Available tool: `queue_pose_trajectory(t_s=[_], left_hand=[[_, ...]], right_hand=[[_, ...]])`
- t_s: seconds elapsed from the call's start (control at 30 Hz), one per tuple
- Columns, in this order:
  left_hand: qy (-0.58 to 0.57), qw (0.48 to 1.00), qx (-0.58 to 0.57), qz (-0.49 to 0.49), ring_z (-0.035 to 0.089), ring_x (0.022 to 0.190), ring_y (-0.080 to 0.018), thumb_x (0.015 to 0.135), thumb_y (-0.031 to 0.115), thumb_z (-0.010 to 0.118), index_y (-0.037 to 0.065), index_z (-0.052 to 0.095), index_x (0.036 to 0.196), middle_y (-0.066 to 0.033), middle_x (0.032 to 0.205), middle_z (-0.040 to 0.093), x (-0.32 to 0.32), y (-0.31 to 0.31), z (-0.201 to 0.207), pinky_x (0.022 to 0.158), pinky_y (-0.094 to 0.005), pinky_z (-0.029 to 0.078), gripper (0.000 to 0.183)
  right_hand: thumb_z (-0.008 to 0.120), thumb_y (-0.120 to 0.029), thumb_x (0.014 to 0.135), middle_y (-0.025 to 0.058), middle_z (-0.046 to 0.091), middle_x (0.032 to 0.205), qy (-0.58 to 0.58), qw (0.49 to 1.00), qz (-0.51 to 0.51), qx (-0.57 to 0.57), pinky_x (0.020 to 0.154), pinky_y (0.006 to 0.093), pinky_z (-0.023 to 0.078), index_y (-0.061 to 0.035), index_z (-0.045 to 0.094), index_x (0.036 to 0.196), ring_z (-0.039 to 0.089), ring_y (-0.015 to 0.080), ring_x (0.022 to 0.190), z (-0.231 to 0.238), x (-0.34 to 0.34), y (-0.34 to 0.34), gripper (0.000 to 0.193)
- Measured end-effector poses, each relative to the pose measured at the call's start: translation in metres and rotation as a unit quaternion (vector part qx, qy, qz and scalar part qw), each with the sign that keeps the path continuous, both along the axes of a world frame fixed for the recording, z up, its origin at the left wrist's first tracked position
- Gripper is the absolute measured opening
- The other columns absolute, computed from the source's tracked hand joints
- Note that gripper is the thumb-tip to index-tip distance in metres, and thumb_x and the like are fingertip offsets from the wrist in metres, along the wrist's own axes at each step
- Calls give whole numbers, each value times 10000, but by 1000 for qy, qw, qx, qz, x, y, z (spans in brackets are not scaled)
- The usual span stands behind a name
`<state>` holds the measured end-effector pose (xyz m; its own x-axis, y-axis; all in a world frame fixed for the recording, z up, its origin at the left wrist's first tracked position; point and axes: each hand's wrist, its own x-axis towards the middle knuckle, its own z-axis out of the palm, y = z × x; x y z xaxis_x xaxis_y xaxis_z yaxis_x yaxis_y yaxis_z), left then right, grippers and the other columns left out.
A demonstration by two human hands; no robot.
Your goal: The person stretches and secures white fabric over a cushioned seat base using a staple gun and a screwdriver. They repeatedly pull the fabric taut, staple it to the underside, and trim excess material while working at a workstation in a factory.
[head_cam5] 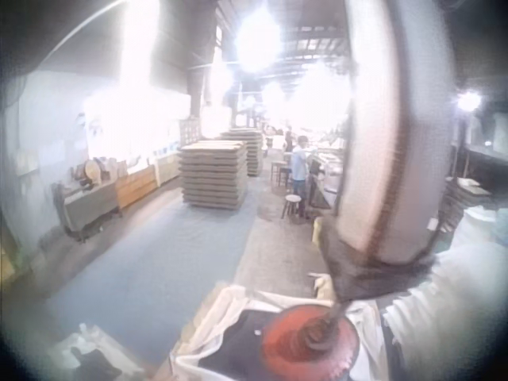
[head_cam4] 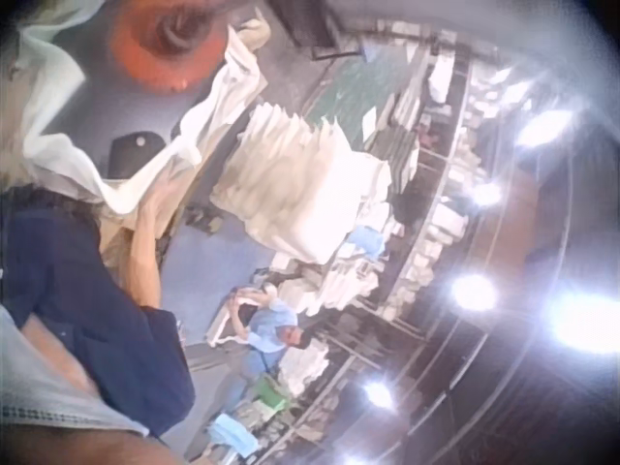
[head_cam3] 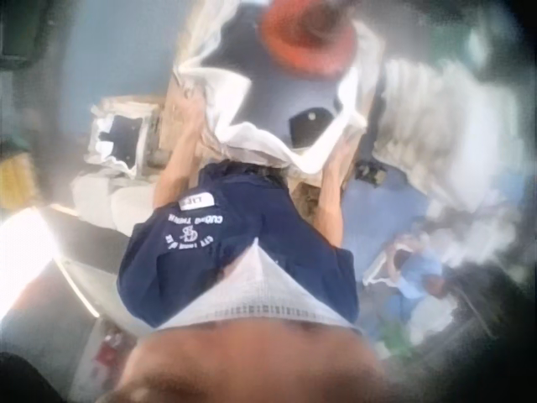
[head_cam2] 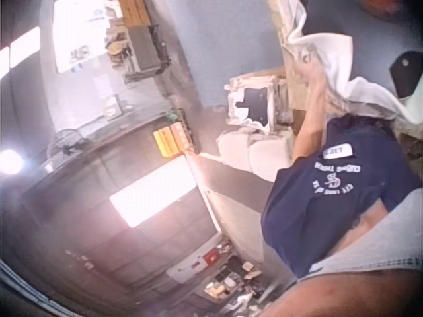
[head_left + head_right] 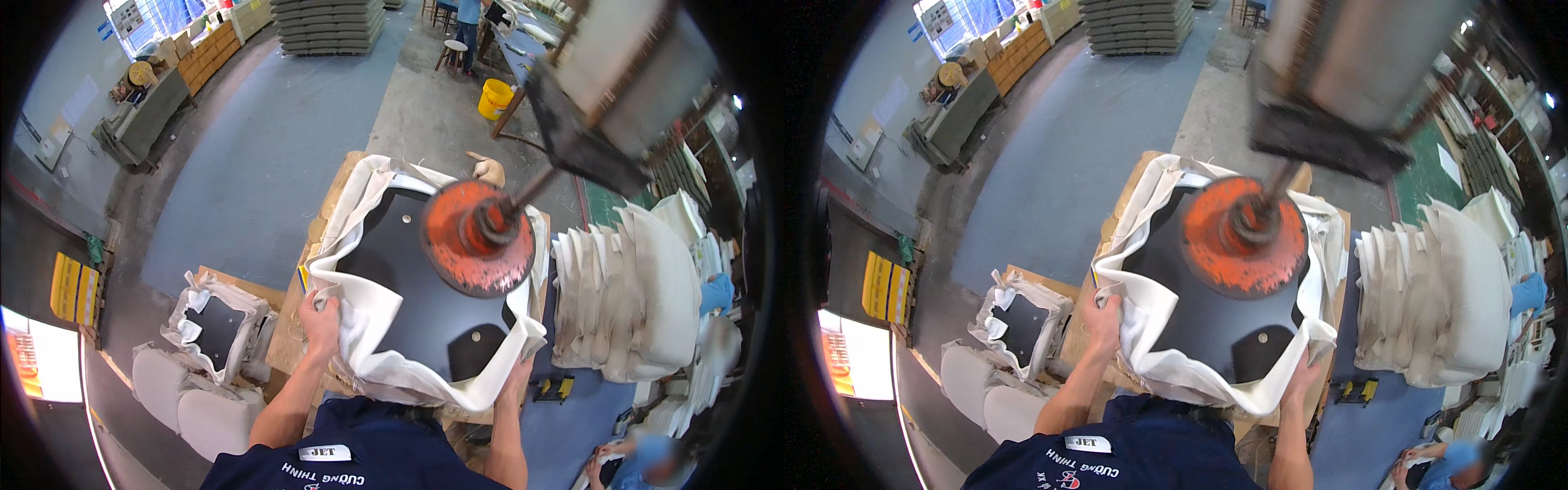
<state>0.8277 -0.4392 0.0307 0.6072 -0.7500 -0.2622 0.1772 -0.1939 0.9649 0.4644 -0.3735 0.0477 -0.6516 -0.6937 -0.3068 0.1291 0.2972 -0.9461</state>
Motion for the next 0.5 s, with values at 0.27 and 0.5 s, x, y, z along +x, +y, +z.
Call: queue_pose_trajectory(t_s=[0.27, 0.5], left_hand=[[113, 992, -2, -50, 651, 852, -121, 886, 7, 670, -34, 707, 1062, -42, 955, 719, 1, -12, -8, 760, -270, 526, 185], [142, 987, 41, -68, 643, 808, -99, 888, -2, 659, -14, 712, 1038, -26, 925, 715, 8, -22, 7, 712, -256, 519, 159]], right_hand=[[527, -402, 1093, 17, 626, 908, 43, 999, 12, 26, 659, 311, 505, -1, 617, 1205, 607, 118, 751, -81, -58, 23, 426], [493, -429, 1102, 40, 649, 951, 48, 998, -9, 31, 715, 318, 506, 18, 618, 1211, 610, 133, 785, -84, -49, 27, 477]])
